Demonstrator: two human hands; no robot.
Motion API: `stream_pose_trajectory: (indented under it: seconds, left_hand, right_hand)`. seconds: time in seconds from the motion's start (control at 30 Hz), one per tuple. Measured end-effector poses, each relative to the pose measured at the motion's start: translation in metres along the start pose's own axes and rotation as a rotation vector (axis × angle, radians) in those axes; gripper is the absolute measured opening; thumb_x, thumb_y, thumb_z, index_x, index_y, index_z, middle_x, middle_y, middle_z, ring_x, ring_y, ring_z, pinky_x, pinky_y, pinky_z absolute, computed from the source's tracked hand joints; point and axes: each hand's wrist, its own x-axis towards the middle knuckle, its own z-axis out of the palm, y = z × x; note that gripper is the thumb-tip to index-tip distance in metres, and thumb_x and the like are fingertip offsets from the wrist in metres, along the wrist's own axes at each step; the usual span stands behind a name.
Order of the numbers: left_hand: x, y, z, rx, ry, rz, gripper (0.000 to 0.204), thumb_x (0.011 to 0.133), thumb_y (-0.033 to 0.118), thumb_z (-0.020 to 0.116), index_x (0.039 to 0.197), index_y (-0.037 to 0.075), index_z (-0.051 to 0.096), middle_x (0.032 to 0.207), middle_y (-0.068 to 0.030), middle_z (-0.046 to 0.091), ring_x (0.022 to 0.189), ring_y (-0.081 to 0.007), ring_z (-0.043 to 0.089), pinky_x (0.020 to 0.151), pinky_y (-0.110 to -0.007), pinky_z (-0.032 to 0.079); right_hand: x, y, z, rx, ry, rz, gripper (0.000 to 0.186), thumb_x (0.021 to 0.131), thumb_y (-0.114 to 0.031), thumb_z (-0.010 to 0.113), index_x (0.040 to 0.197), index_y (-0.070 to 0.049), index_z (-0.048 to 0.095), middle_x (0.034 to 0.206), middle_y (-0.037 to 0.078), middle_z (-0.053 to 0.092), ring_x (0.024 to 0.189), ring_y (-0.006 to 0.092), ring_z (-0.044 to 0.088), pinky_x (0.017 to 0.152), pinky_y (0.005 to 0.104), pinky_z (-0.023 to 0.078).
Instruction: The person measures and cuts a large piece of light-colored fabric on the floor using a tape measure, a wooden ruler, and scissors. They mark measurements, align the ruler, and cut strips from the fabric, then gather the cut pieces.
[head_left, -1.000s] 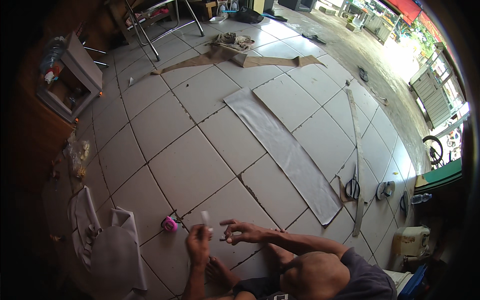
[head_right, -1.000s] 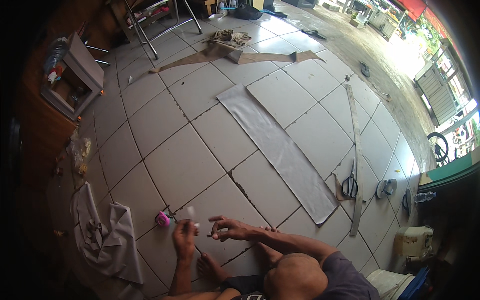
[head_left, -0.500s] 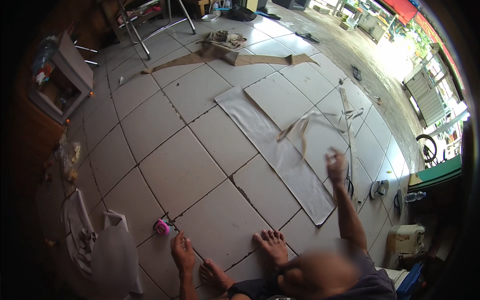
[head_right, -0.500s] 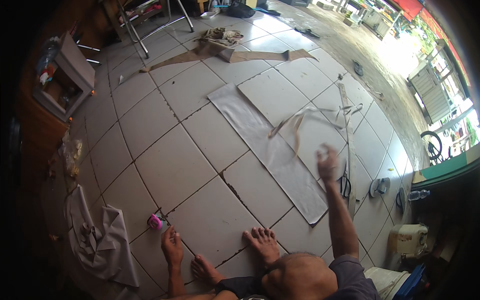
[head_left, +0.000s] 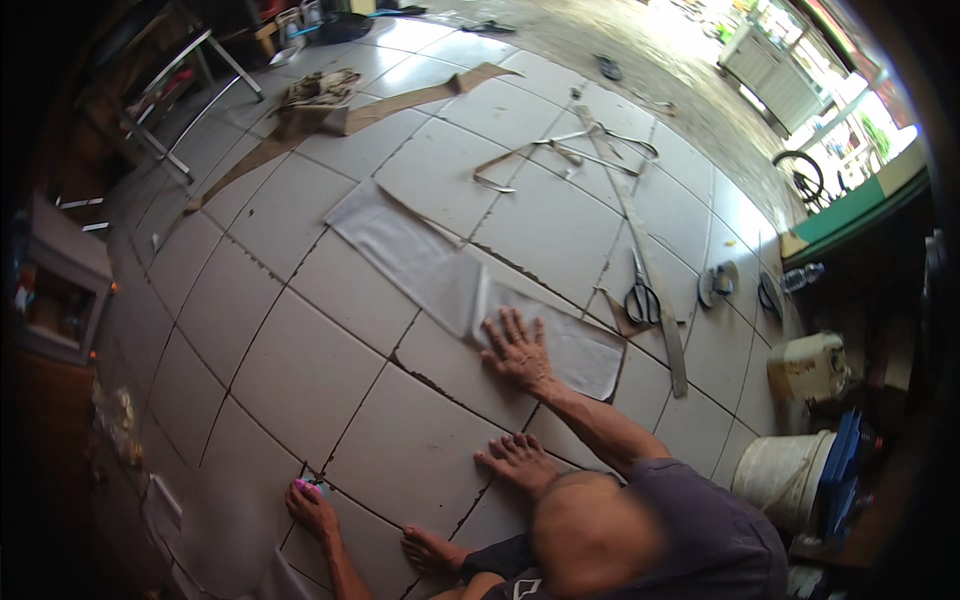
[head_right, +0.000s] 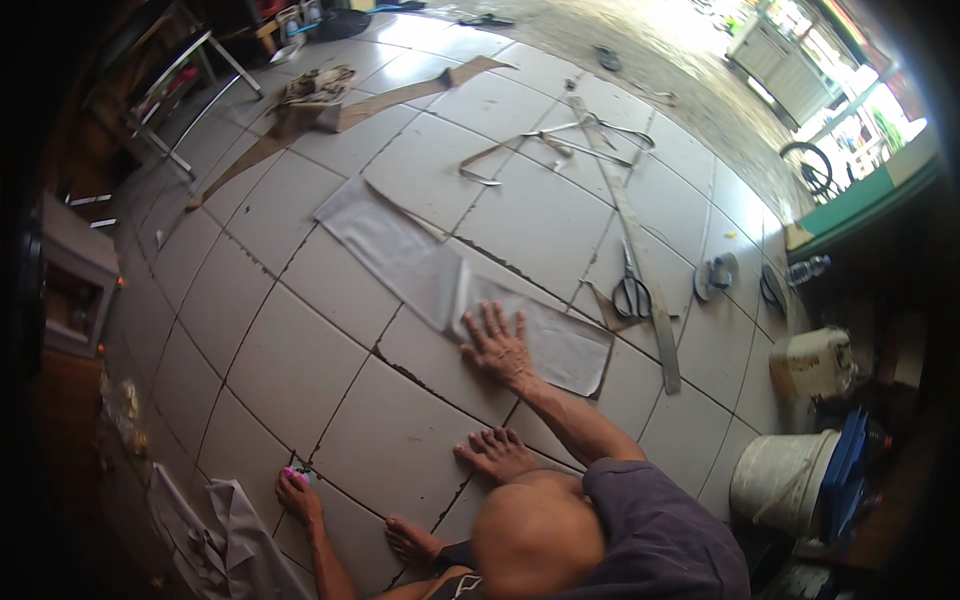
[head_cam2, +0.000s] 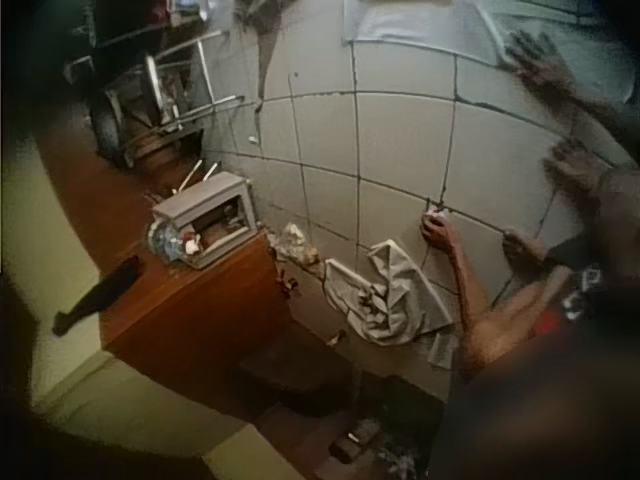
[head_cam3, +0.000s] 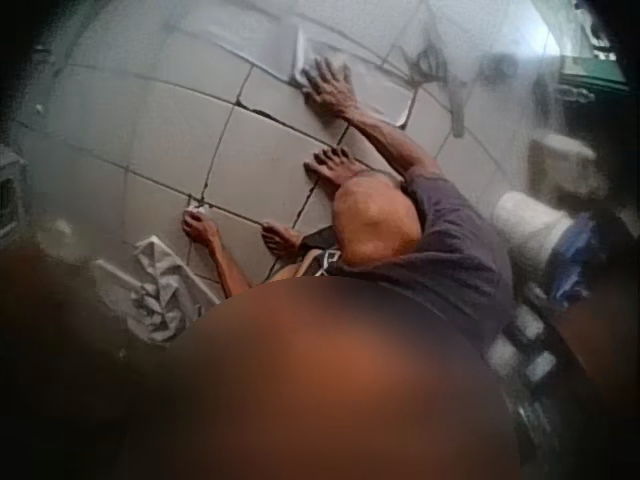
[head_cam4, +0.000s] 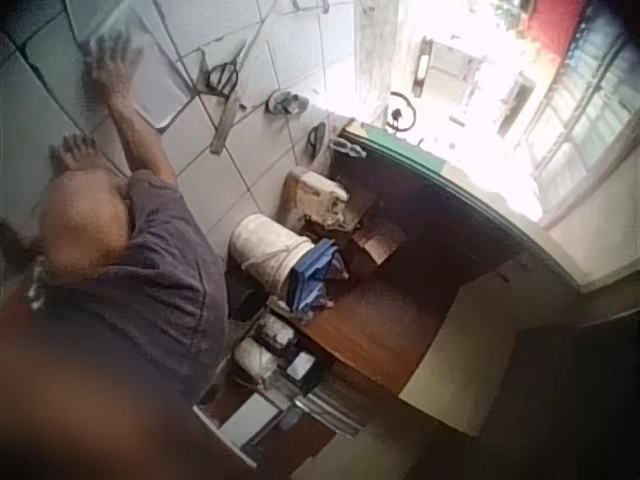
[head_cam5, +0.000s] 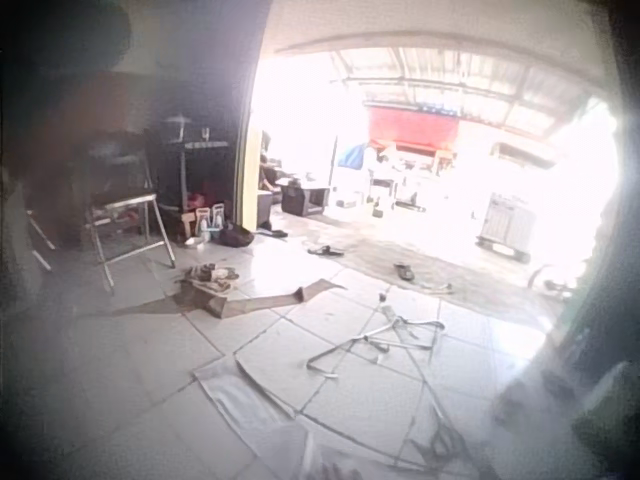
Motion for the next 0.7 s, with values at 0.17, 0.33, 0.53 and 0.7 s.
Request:
stream_pose_trajectory:
  seconds: [0.17, 0.33, 0.53, 0.7]
  left_hand:
    - [0.046, 0.061, -0.049, 0.222, -0.123, 0.269, 0.048, 0.101, 0.022, 0.058, 0.142, -0.002, 0.052, 0.146, -0.0288, 0.044, 0.136, -0.0471, 0.044, 0.112, -0.055, 0.04]
    - [0.117, 0.195, -0.085, 0.2, -0.317, 0.766, 0.048, 0.097, 0.015, 0.062, 0.138, -0.008, 0.054, 0.147, -0.0306, 0.045, 0.138, -0.0472, 0.043, 0.117, -0.053, 0.036]
    - [0.161, 0.371, 0.022, -0.007, -0.383, 1.111, 0.051, 0.1, 0.02, 0.06, 0.145, -0.002, 0.051, 0.153, -0.0272, 0.045, 0.143, -0.0444, 0.042, 0.119, -0.05, 0.035]
    - [0.159, 0.394, 0.082, 0.129, -0.341, 0.956, 0.057, 0.103, 0.036, 0.053, 0.155, 0.012, 0.046, 0.158, -0.0222, 0.042, 0.146, -0.0396, 0.04, 0.12, -0.052, 0.032]
  right_hand:
    - [-0.066, 0.002, -0.013, 0.106, 0.056, 0.122, 0.062, 0.104, -0.055, 0.048, 0.158, -0.026, 0.042, 0.167, 0.015, 0.032, 0.156, 0.0342, 0.028, 0.119, 0.072, 0.014]
    - [-0.149, 0.075, -0.056, 0.039, 0.196, 0.691, 0.049, 0.097, -0.035, 0.063, 0.134, -0.004, 0.058, 0.134, 0.02, 0.058, 0.121, 0.0336, 0.058, 0.102, 0.0513, 0.044]
    - [-0.185, 0.084, -0.088, 0.475, -0.07, 1.227, 0.048, 0.091, -0.046, 0.072, 0.108, -0.001, 0.064, 0.107, 0.018, 0.067, 0.097, 0.0354, 0.067, 0.084, 0.047, 0.053]
    - [-0.174, 0.078, -0.087, 0.383, -0.061, 1.197, 0.052, 0.089, -0.046, 0.074, 0.11, 0.001, 0.067, 0.103, 0.021, 0.072, 0.094, 0.0363, 0.069, 0.085, 0.0468, 0.053]
